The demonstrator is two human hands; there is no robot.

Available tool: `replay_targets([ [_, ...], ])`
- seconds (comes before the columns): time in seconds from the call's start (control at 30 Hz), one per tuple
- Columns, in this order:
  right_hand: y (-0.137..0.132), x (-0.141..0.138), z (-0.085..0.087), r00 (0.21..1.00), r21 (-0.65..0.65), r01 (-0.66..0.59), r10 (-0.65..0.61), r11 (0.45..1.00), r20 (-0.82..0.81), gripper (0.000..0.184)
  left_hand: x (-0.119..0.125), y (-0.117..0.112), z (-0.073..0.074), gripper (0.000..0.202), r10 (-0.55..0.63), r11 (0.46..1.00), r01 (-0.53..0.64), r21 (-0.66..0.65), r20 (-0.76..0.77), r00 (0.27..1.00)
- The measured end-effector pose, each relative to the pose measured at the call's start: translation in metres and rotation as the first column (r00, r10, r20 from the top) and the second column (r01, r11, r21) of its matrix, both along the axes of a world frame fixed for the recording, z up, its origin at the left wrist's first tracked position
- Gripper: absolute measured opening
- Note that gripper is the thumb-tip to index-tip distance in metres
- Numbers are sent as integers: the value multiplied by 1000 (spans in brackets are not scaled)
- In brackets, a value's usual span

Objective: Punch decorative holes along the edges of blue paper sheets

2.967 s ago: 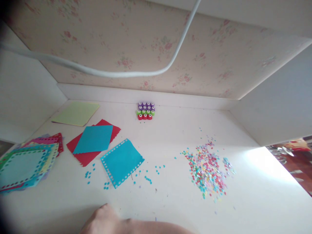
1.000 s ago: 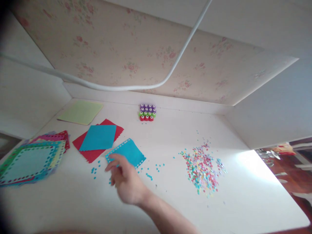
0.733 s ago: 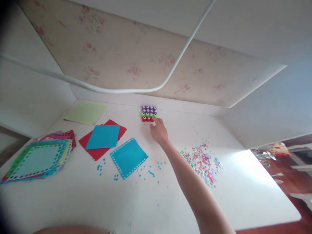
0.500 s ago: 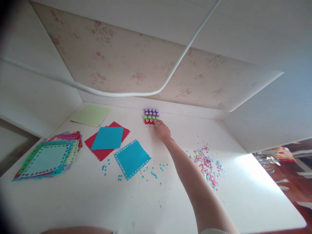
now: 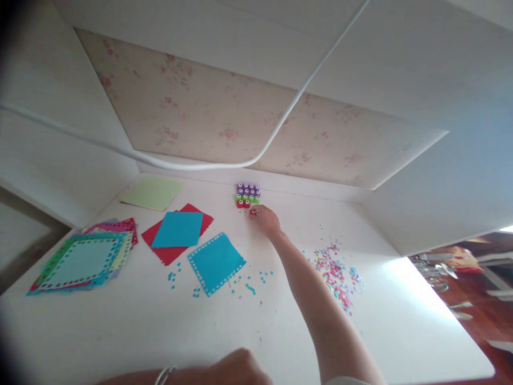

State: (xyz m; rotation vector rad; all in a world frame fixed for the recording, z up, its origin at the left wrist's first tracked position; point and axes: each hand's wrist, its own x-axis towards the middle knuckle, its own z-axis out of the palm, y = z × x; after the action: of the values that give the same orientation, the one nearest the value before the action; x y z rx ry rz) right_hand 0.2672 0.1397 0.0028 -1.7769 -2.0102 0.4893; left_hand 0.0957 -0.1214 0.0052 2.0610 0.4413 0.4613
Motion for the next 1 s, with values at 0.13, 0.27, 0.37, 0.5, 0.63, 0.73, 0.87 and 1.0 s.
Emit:
replay_targets([
  [0.13, -33, -14, 2, 981, -26, -92, 86, 995, -173, 22, -39, 51, 9, 38, 341, 940, -341, 5, -39, 939],
  [0.27, -84, -46, 7, 839, -98, -301, 214, 949, -500, 29, -86, 99, 5, 25, 711, 699, -713, 55, 61, 701],
  [0.37, -113, -69, 11, 639, -165, -446, 183, 880, -747, 35, -103, 114, -5, 43, 703, 709, -705, 7, 82, 707],
  [0.5, -123, -78, 15, 500, -203, -537, 115, 818, -858, 35, -108, 116, -13, 37, 641, 767, -641, -23, 62, 765],
  [0.63, -100, -66, 17, 695, -192, -408, 167, 893, -699, 31, -112, 120, -21, 38, 678, 735, -677, -29, 38, 734],
  [0.73, -77, -63, 14, 893, -47, -312, 276, 949, -357, 28, -116, 123, -24, 36, 689, 724, -687, -61, 44, 723],
  [0.87, -59, -74, 10, 819, -81, -563, 569, 822, 79, 55, -116, 123, -21, 34, 689, 722, -671, -170, 78, 721],
  [1.0, -58, -79, 15, 797, -172, -557, 582, 812, 162, 62, -113, 121, -14, 35, 682, 698, -613, -370, 83, 727],
])
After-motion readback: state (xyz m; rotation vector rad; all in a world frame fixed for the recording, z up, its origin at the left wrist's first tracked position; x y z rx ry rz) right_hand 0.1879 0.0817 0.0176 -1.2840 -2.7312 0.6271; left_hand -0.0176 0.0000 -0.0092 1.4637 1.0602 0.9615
